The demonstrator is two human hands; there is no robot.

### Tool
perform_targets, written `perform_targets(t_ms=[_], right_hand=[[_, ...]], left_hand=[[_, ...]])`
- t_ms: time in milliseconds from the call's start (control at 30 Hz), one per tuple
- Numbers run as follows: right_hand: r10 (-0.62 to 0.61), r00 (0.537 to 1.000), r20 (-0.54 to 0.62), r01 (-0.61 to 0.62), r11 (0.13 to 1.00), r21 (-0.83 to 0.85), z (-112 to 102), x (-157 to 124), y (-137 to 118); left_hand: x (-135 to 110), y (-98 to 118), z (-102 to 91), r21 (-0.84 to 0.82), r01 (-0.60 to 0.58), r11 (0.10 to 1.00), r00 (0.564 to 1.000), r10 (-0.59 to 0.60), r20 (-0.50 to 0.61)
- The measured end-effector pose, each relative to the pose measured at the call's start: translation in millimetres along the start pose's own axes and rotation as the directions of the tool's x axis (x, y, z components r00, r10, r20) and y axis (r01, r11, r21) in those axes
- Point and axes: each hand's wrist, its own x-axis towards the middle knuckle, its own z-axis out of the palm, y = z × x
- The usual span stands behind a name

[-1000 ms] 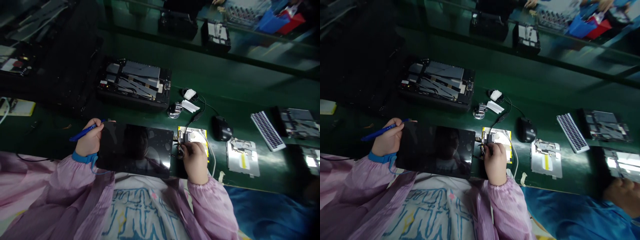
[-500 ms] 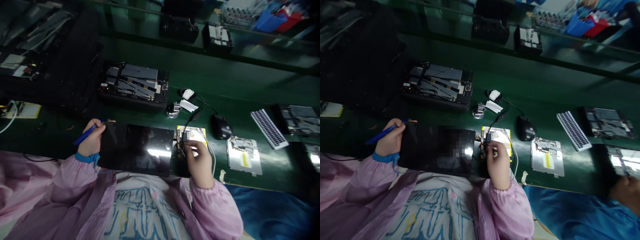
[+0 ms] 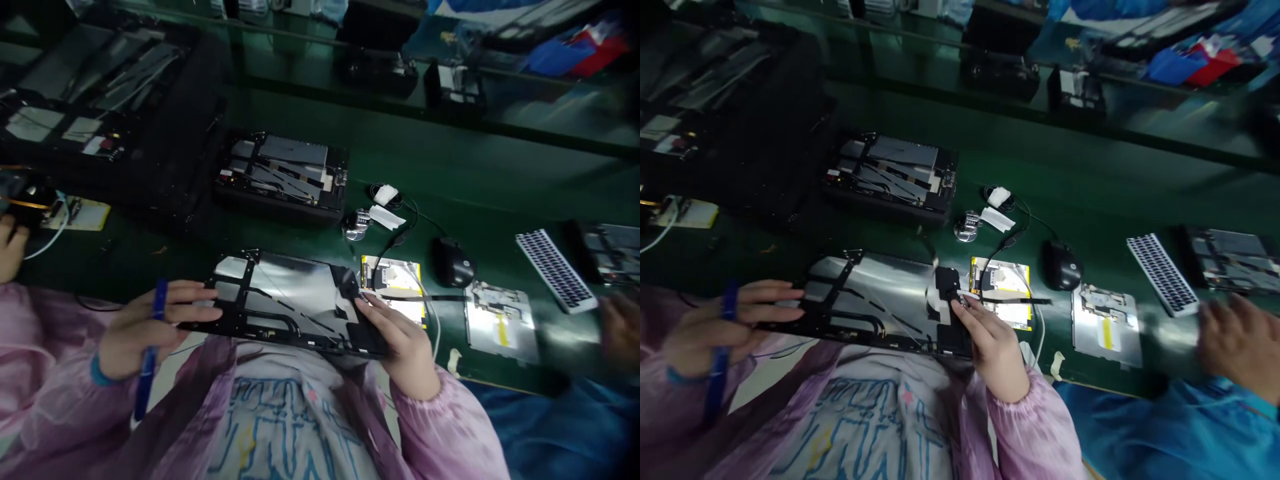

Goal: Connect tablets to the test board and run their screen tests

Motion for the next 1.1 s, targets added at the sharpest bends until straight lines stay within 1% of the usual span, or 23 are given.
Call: perform_targets(t_ms=[33,100,133,200,233,300,333,400,433,500,567,600,633,667,700,767,800,867,933,967,1000,1033,1100], right_hand=[[0.004,1.0,0.024,-0.004,1.0,-0.002,5,-2,3],[0.022,0.998,0.059,-0.022,1.0,0.007,14,-7,5],[0.038,0.997,0.068,-0.039,0.999,0.006,17,-9,5],[0.101,0.993,0.067,-0.1,0.995,-0.022,20,-12,2],[0.149,0.987,0.063,-0.146,0.988,-0.048,22,-12,0],[0.244,0.967,0.078,-0.235,0.967,-0.1,28,-8,-9],[0.272,0.958,0.094,-0.26,0.958,-0.123,32,-4,-15],[0.288,0.95,0.117,-0.266,0.948,-0.174,45,4,-28],[0.285,0.95,0.126,-0.257,0.945,-0.2,52,8,-35],[0.281,0.949,0.142,-0.242,0.939,-0.244,65,16,-47],[0.29,0.943,0.165,-0.244,0.937,-0.251,71,24,-55],[0.287,0.943,0.17,-0.245,0.942,-0.23,71,28,-58],[0.266,0.949,0.17,-0.233,0.954,-0.189,68,31,-61],[0.222,0.961,0.167,-0.201,0.971,-0.13,63,34,-64],[0.16,0.974,0.163,-0.152,0.986,-0.062,58,36,-66],[0.019,0.99,0.137,-0.03,0.997,0.076,46,40,-69],[-0.041,0.992,0.123,0.025,0.991,0.131,40,41,-68],[-0.099,0.992,0.079,0.081,0.975,0.209,30,46,-60],[-0.065,0.998,0.009,0.06,0.966,0.251,21,53,-40],[-0.017,0.999,-0.039,0.027,0.967,0.253,18,58,-26],[0.043,0.996,-0.079,-0.024,0.974,0.225,15,65,-11],[0.072,0.991,-0.116,-0.053,0.986,0.16,14,72,6],[0.114,0.984,-0.137,-0.115,0.993,0.002,16,88,37]], left_hand=[[0,0,7.4,0.161,-0.128,0.979,0.986,0.109,0.122],[-4,-3,18.4,0.328,-0.337,0.883,0.92,0.236,0.312],[-7,-7,21.1,0.369,-0.393,0.842,0.896,0.261,0.359],[-14,-16,21.9,0.414,-0.422,0.806,0.875,0.244,0.417],[-18,-21,20.9,0.433,-0.403,0.806,0.879,0.209,0.429],[-22,-28,19.0,0.439,-0.327,0.837,0.896,0.128,0.424],[-23,-30,18.6,0.429,-0.272,0.861,0.911,0.087,0.404],[-23,-31,19.7,0.38,-0.151,0.912,0.94,0.013,0.341],[-22,-31,21.5,0.328,-0.098,0.94,0.948,-0.012,0.317],[-17,-25,28.5,0.157,-0.029,0.987,0.958,-0.018,0.286],[-7,-15,41.1,-0.047,-0.031,0.998,0.959,0.043,0.28],[-1,-9,49.6,-0.116,-0.032,0.993,0.955,0.064,0.29],[6,-3,59.4,-0.179,-0.064,0.982,0.946,0.117,0.302],[12,4,70.0,-0.195,-0.074,0.978,0.93,0.139,0.34],[18,10,80.8,-0.181,-0.052,0.982,0.912,0.121,0.392],[25,17,100.7,-0.204,-0.04,0.978,0.878,0.132,0.46],[27,17,108.7,-0.229,-0.012,0.973,0.882,0.118,0.457],[26,13,119.2,-0.332,0.055,0.942,0.923,0.078,0.376],[23,7,123.9,-0.449,0.119,0.886,0.961,0.011,0.277],[22,4,125.3,-0.481,0.151,0.863,0.967,-0.028,0.252],[22,3,126.9,-0.485,0.191,0.853,0.964,-0.071,0.255],[23,2,129.3,-0.459,0.241,0.855,0.951,-0.115,0.286],[25,3,137.2,-0.344,0.327,0.88,0.901,-0.18,0.395]])
